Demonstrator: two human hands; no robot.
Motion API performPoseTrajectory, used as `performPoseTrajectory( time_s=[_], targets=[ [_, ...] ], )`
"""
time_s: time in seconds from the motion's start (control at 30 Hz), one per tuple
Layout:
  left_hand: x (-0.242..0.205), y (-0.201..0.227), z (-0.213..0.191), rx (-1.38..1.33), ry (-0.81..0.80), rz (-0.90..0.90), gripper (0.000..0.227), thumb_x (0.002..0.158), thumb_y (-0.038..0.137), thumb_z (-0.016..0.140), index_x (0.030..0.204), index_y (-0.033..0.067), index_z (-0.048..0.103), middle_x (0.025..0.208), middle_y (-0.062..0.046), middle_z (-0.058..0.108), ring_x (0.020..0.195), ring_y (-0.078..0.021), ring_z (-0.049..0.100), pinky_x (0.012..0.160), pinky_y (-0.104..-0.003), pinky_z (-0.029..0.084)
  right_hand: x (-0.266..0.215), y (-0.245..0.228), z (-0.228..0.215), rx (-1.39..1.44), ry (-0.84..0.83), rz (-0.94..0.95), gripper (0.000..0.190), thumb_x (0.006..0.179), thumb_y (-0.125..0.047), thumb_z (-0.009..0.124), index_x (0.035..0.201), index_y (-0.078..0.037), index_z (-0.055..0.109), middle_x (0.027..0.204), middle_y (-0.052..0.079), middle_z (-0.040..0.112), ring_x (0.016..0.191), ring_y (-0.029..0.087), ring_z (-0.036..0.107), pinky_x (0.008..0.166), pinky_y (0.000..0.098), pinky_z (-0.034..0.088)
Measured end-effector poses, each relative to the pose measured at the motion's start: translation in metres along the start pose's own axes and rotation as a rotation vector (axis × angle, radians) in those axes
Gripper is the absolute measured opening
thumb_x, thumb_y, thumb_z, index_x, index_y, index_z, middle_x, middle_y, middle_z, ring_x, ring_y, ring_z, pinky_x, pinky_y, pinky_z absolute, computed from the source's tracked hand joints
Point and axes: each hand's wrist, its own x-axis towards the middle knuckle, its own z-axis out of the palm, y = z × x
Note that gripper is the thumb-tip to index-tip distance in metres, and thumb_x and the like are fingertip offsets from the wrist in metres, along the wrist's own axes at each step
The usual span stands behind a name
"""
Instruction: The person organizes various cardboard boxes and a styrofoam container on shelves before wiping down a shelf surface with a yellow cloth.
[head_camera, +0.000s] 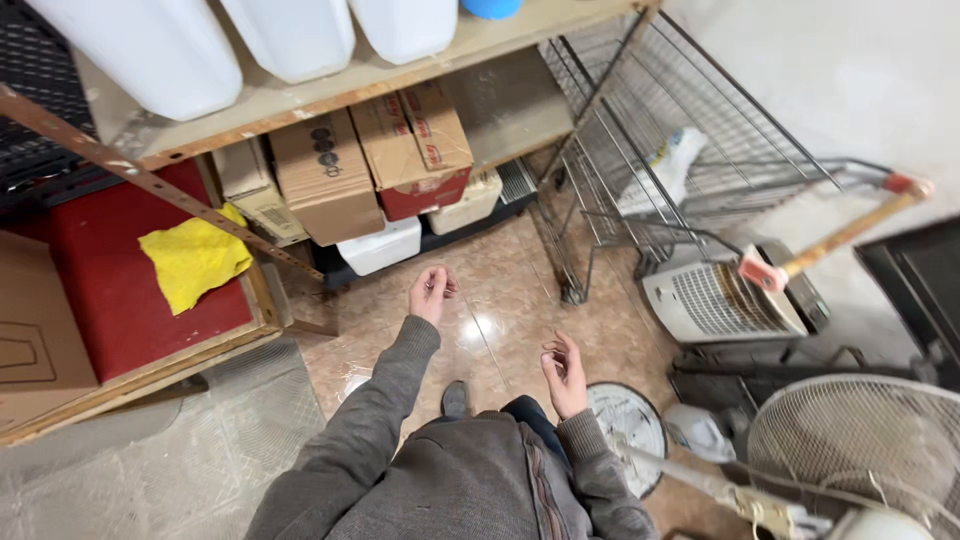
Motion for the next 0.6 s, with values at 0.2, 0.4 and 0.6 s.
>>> performPoseTrajectory(
  time_s=[0.2, 0.4, 0.6],
  targets=[
    [0.026, 0.028, 0.006, 0.008, 0.227, 0.067, 0.026, 0.107, 0.031, 0.059, 0.114, 0.0083, 0.069, 0.088, -0.011, 0.072, 0.076, -0.0163, 0.072, 0.064, -0.025, 0.063, 0.142, 0.001, 0.025, -0.007, -0.244, -0.07, 0.058, 0.099, -0.011, 0.066, 0.152, -0.008, 0.042, 0.125, 0.011, 0.06, 0.107, 0.02, 0.061, 0.089, 0.0303, 0.055],
    [0.075, 0.049, 0.022, 0.153, 0.428, 0.063, 0.043, 0.107, 0.035, 0.064, 0.141, 0.0107, 0.055, 0.136, -0.016, 0.062, 0.118, -0.0277, 0.062, 0.087, -0.039, 0.061, 0.259, -0.05, 0.04, -0.057, -0.471, -0.13, 0.063, 0.098, -0.012, 0.07, 0.154, -0.007, 0.041, 0.139, 0.018, 0.052, 0.123, 0.03, 0.057, 0.101, 0.0395, 0.053],
    [0.147, 0.048, 0.025, 0.279, 0.571, -0.001, 0.083, 0.103, 0.046, 0.067, 0.161, 0.0015, 0.027, 0.162, -0.029, 0.028, 0.149, -0.0467, 0.034, 0.122, -0.056, 0.039, 0.352, -0.098, 0.06, -0.181, -0.743, -0.091, 0.073, 0.104, -0.034, 0.064, 0.161, -0.009, 0.026, 0.156, 0.019, 0.039, 0.143, 0.04, 0.044, 0.114, 0.0524, 0.046]
  ],
)
